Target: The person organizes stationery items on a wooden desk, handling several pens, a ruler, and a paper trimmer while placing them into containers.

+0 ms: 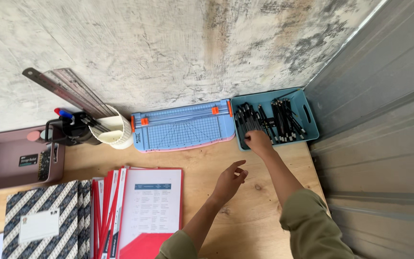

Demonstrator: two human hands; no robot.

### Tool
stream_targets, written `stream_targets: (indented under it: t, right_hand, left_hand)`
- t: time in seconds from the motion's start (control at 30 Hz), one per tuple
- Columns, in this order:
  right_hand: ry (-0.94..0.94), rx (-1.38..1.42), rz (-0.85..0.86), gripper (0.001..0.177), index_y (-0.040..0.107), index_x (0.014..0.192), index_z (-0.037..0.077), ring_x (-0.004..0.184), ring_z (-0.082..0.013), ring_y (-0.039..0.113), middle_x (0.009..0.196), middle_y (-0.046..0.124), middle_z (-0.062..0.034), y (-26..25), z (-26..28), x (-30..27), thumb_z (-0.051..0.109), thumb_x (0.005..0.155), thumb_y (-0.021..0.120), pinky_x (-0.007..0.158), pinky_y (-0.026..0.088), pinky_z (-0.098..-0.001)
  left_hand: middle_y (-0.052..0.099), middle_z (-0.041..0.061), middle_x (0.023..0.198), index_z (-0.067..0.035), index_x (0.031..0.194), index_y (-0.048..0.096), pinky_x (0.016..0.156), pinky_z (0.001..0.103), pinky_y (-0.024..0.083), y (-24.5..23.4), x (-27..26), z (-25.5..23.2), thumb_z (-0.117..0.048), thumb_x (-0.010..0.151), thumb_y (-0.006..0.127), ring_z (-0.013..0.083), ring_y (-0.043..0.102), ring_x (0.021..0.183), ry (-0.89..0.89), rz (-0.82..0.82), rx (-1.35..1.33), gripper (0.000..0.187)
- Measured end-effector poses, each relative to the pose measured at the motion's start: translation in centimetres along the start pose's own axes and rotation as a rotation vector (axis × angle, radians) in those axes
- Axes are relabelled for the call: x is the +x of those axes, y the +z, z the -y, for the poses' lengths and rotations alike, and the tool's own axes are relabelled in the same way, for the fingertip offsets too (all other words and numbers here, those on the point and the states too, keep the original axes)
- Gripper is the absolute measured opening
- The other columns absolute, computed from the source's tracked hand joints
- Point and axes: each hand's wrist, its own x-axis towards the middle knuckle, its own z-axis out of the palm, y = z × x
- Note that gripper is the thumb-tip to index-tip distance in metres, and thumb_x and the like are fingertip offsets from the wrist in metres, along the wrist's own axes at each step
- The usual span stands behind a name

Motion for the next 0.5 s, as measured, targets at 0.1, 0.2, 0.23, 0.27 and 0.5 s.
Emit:
stream_targets:
  t: [0.1,0.2,0.23,0.27,0.5]
  right_hand:
    - [0.074,-0.107,0.171,0.022,0.079,0.099,0.006,0.092,-0.0352,0.072,0.097,0.076,-0.0165,1.6,-0.4,2.0,0.024,0.089,0.072,0.086,0.056,-0.0463]
    - [0.07,-0.153,0.167,0.025,0.08,0.097,0.004,0.096,-0.0368,0.071,0.1,0.075,-0.0188,3.1,-0.4,3.6,0.026,0.09,0.071,0.088,0.056,-0.0473]
    - [0.052,-0.162,0.14,0.026,0.08,0.096,0.003,0.097,-0.0376,0.07,0.101,0.074,-0.0196,3.3,-0.6,3.9,0.027,0.09,0.071,0.088,0.056,-0.0475]
    - [0.094,-0.138,0.164,0.028,0.08,0.096,0.003,0.096,-0.0373,0.071,0.1,0.075,-0.019,3.3,-0.8,4.2,0.029,0.091,0.07,0.089,0.056,-0.0469]
    - [0.249,0.198,0.149,0.026,0.079,0.103,0.009,0.095,-0.0286,0.071,0.099,0.077,-0.0111,2.6,-0.4,4.4,0.028,0.084,0.078,0.087,0.055,-0.0417]
  left_hand:
    - [0.071,0.006,0.104,-0.011,0.143,0.056,0.072,0.03,0.056,0.3,-1.0,-0.3,-0.027,0.101,0.06,0.0141,0.07,0.079,-0.016,-0.035,-0.018,0.045]
    - [0.071,0.006,0.103,-0.011,0.141,0.059,0.074,0.03,0.056,-0.1,-2.0,-0.6,-0.026,0.101,0.06,0.014,0.068,0.081,-0.044,-0.073,-0.042,0.042]
    - [0.071,0.007,0.102,-0.011,0.141,0.06,0.075,0.03,0.056,-0.2,-2.4,-0.7,-0.025,0.102,0.06,0.014,0.067,0.081,-0.054,-0.088,-0.051,0.042]
    - [0.071,0.006,0.103,-0.011,0.14,0.06,0.076,0.03,0.056,-0.3,-2.7,-0.8,-0.025,0.101,0.06,0.0139,0.067,0.082,-0.06,-0.104,-0.048,0.041]
    - [0.071,0.004,0.102,-0.012,0.136,0.063,0.076,0.028,0.057,-0.6,-4.5,-1.7,-0.024,0.101,0.06,0.0119,0.068,0.084,-0.067,-0.173,-0.075,0.038]
